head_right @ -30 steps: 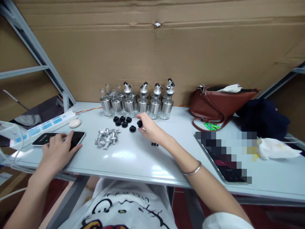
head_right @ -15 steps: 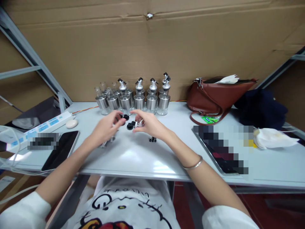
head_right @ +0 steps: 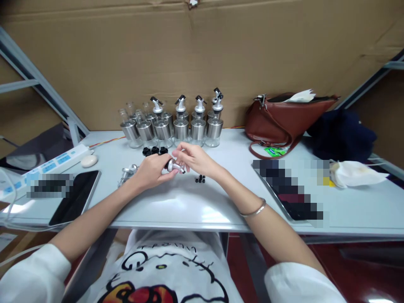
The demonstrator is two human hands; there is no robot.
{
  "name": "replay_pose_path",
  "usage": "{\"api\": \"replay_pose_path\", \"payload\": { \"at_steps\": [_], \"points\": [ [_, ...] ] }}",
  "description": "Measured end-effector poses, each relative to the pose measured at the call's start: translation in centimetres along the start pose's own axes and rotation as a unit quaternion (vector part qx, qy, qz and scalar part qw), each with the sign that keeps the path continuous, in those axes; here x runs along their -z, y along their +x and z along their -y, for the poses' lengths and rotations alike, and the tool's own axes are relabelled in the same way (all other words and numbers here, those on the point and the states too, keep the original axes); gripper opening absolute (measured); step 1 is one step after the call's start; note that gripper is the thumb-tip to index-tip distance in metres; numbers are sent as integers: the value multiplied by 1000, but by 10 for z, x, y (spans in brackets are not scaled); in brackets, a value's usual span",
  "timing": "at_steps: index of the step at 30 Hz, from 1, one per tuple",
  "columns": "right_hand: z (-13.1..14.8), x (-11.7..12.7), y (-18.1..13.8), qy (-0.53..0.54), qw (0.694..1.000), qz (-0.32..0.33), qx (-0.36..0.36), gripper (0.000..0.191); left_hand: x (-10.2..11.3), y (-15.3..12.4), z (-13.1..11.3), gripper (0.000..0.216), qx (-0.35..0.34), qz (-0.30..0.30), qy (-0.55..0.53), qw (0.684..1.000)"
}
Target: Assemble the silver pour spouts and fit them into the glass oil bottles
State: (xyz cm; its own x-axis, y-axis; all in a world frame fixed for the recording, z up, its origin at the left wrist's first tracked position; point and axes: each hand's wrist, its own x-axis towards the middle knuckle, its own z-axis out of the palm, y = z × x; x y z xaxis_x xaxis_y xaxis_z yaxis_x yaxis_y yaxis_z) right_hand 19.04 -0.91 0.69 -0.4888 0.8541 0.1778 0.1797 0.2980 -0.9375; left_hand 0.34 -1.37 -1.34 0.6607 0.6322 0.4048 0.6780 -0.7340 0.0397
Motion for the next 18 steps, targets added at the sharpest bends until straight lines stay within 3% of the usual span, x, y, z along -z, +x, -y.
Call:
{"api": "replay_pose_path", "payload": {
  "at_steps": [3, 6, 9, 12, 14, 18],
  "points": [
    [2, 15, 0, -61, 995, -80, 15, 51, 2, 0, -2, 41, 49, -18, 12, 999],
    [-1, 34, 0, -221, 968, -119, 1, 39, 4, -1, -2, 41, 94, -20, 7, 995],
    [-15, 49, 1, -417, 902, -106, -37, 23, 6, -1, -2, 40, 142, -5, -19, 990],
    [-37, 56, 3, -507, 858, -65, -49, 20, 7, -1, -4, 34, 169, -3, -75, 983],
    [-49, 58, 5, -519, 852, -44, -58, 18, 6, -1, -4, 31, 163, -16, -111, 980],
    [-57, 62, 6, -486, 870, -43, -76, 13, 0, -3, -3, 31, 143, -52, -157, 976]
  ]
}}
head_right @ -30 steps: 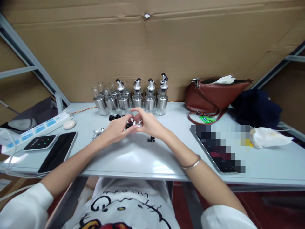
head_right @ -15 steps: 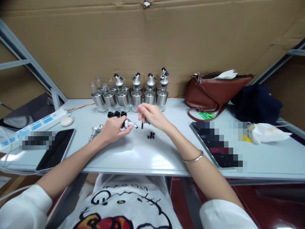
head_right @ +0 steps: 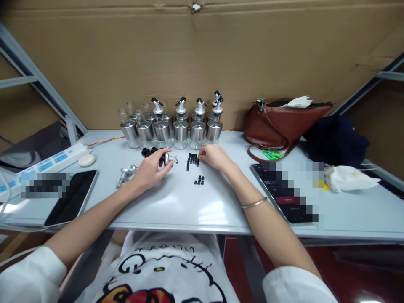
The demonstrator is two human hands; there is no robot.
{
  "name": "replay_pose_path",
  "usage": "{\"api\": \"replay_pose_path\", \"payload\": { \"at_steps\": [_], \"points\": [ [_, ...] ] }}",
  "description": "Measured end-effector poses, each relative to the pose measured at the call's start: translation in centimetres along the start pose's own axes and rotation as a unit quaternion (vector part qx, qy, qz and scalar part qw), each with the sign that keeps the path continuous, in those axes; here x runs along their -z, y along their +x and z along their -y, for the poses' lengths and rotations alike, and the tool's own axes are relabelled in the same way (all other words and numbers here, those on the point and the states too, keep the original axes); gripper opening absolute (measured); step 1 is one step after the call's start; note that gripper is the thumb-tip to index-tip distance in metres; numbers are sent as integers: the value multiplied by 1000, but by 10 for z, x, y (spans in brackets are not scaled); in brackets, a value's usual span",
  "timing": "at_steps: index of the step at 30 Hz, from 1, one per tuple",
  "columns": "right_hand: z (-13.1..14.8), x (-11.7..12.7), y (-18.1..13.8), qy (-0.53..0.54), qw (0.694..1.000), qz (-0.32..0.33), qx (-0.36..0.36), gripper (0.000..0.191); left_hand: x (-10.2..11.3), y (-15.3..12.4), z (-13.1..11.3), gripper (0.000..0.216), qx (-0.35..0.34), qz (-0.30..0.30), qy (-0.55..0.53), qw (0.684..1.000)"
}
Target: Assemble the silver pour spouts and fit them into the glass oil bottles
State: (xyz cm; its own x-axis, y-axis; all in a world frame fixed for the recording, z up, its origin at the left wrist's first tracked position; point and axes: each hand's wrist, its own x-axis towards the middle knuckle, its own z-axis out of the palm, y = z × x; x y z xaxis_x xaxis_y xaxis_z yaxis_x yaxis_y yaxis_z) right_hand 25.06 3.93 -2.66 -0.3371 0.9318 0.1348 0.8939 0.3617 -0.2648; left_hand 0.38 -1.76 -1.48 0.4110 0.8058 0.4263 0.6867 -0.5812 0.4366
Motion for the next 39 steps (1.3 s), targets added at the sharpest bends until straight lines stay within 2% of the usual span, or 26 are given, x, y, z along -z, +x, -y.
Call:
{"api": "replay_pose_path", "payload": {
  "at_steps": [2, 4, 8, 14, 17, 23, 29, 33, 39],
  "points": [
    [1, 6, -1, 48, 999, -6, -9, 12, -2, 0, 2, 29, -11, -15, -17, 1000],
    [6, 16, -5, 161, 987, -7, -16, 14, -2, -1, 3, 29, -22, -28, -30, 999],
    [30, 28, -13, 431, 902, 19, 11, 30, -4, -2, 3, 24, -84, -42, -64, 993],
    [61, 15, -14, 583, 812, 0, 24, 35, -13, -2, 7, 21, -169, -118, -90, 974],
    [65, 10, -13, 618, 786, -23, 7, 38, -13, -2, 8, 21, -212, -136, -85, 964],
    [66, 11, -13, 643, 765, -39, -7, 38, -12, -2, 7, 19, -241, -81, -67, 965],
    [64, 6, -13, 627, 779, -24, 1, 36, -20, -4, 6, 25, -245, -96, -68, 962],
    [68, 4, -14, 621, 783, -21, -1, 37, -25, -6, 4, 26, -208, -73, -51, 974],
    [68, 7, -15, 608, 794, 3, 7, 36, -20, -8, 2, 44, -92, 44, -37, 994]
  ]
}}
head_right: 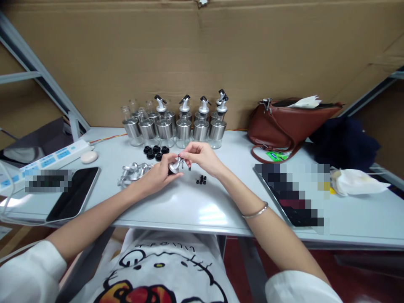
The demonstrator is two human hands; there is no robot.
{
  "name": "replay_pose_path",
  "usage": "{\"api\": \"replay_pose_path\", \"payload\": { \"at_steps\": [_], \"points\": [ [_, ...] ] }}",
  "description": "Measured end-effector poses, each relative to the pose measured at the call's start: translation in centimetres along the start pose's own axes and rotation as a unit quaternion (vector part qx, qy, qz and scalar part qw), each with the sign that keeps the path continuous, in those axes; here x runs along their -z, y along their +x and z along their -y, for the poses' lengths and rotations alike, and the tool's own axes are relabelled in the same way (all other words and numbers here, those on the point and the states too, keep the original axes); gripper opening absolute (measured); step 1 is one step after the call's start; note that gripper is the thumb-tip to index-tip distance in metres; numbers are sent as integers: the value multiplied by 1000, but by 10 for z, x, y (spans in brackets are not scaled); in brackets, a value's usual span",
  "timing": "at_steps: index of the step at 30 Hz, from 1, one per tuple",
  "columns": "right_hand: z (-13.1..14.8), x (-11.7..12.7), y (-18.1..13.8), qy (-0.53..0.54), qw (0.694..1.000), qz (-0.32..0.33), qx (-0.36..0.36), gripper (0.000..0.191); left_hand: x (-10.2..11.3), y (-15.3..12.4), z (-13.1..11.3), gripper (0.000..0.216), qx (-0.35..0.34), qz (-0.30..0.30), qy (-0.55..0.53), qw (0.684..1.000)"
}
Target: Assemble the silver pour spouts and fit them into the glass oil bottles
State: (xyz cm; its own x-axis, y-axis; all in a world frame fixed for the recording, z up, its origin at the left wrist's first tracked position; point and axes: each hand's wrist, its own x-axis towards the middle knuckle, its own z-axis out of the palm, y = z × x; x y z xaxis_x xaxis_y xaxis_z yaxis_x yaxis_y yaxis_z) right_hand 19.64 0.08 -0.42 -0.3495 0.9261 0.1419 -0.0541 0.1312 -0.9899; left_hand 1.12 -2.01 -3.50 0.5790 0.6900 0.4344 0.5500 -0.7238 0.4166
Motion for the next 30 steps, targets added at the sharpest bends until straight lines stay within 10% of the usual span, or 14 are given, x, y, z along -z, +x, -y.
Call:
{"api": "replay_pose_path", "payload": {
  "at_steps": [30],
  "points": [
    [-6, -13, -7, 11, 999, 40, -26, 36, 17, 0, 2, 30, 16, 26, -25, 999]
  ]
}}
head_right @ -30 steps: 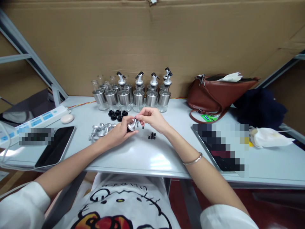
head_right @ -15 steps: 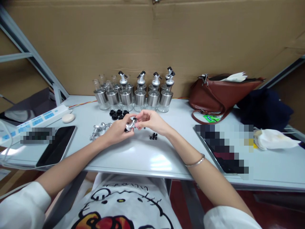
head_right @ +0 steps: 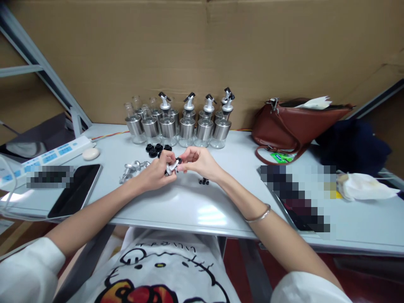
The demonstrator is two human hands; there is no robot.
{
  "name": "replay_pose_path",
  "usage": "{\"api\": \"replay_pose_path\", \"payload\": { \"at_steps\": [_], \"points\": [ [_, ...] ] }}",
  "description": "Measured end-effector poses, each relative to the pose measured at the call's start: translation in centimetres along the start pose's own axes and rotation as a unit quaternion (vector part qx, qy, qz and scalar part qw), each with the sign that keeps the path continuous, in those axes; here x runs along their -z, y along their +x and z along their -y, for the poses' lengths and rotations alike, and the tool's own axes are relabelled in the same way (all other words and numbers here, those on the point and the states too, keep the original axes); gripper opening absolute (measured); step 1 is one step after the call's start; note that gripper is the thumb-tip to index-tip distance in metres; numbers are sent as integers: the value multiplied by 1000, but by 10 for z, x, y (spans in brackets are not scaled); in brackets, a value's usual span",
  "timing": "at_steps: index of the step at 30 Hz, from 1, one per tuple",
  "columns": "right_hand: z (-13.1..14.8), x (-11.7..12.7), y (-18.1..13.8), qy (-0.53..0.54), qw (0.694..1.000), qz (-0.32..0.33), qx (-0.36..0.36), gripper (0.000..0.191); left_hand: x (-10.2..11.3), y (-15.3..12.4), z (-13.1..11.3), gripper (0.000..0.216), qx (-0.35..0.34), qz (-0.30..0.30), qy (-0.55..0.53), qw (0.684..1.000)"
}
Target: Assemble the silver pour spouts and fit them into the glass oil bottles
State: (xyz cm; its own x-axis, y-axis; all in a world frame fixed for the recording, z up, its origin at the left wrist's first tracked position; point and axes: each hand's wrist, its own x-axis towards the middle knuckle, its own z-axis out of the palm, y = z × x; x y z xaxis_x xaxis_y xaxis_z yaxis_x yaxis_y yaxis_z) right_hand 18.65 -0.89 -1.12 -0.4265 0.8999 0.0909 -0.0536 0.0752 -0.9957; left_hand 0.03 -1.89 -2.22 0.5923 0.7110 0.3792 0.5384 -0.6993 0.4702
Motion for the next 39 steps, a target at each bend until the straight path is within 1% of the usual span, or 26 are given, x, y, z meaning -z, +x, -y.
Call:
{"api": "replay_pose_path", "payload": {
  "at_steps": [5, 7, 10, 12, 14, 18, 20, 22, 24, 25, 26, 27, 28, 29, 30, 31, 32, 33, 34, 35, 37, 39],
  "points": [
    [0, 0, 1, -4, 1000, 18, 21, 37, -3, 1, 1, 31, 28, -23, -3, 999],
    [0, -3, 1, -7, 999, 16, 31, 40, -5, 1, 4, 31, 32, -44, 2, 999],
    [-2, -10, 2, -12, 998, 0, 56, 45, -9, 1, 8, 29, -19, -86, -2, 996],
    [-3, -13, 2, -16, 998, 3, 60, 45, -9, 0, 8, 27, -53, -96, -6, 994],
    [-3, -13, 3, -28, 998, 9, 53, 46, -9, 0, 6, 26, -57, -88, -19, 994],
    [2, -14, 2, -37, 998, -6, 53, 42, -8, 0, -2, 27, -33, -80, -57, 995],
    [5, -15, 2, -33, 998, -10, 57, 40, -8, 0, -4, 28, -34, -81, -67, 994],
    [11, -16, 2, -30, 996, -28, 77, 37, -8, 1, -3, 34, -50, -98, -58, 992],
    [23, -12, 5, -36, 990, -71, 120, 32, -9, 1, 0, 44, -71, -131, -35, 988],
    [33, -8, 7, -50, 982, -103, 152, 28, -10, 1, 1, 48, -81, -143, -22, 986],
    [45, -3, 11, -77, 968, -143, 189, 24, -10, 1, 1, 50, -91, -149, -10, 985],
    [60, 3, 17, -126, 949, -182, 223, 19, -11, 1, 1, 51, -103, -147, -1, 984],
    [77, 11, 24, -180, 918, -232, 265, 16, -11, 0, 0, 50, -117, -136, 8, 984],
    [94, 18, 33, -252, 881, -270, 295, 13, -11, -1, -2, 47, -131, -118, 19, 984],
    [112, 27, 43, -339, 838, -296, 309, 13, -12, -2, -5, 44, -147, -97, 32, 984],
    [128, 35, 54, -435, 784, -317, 308, 17, -12, -3, -8, 41, -160, -73, 45, 983],
    [141, 42, 67, -526, 738, -319, 279, 25, -13, -5, -12, 37, -170, -47, 58, 983],
    [152, 50, 80, -607, 704, -297, 221, 31, -15, -6, -16, 34, -176, -21, 68, 982],
    [160, 57, 93, -678, 676, -253, 141, 34, -17, -7, -20, 33, -178, 5, 74, 981],
    [165, 63, 106, -735, 649, -191, 43, 34, -20, -8, -23, 32, -182, 29, 77, 980],
    [168, 73, 130, -752, 645, -130, -39, 26, -26, -10, -28, 30, -191, 70, 79, 976],
    [165, 80, 148, -754, 641, -94, -107, 30, -31, -11, -30, 28, -197, 98, 84, 972]
  ]
}}
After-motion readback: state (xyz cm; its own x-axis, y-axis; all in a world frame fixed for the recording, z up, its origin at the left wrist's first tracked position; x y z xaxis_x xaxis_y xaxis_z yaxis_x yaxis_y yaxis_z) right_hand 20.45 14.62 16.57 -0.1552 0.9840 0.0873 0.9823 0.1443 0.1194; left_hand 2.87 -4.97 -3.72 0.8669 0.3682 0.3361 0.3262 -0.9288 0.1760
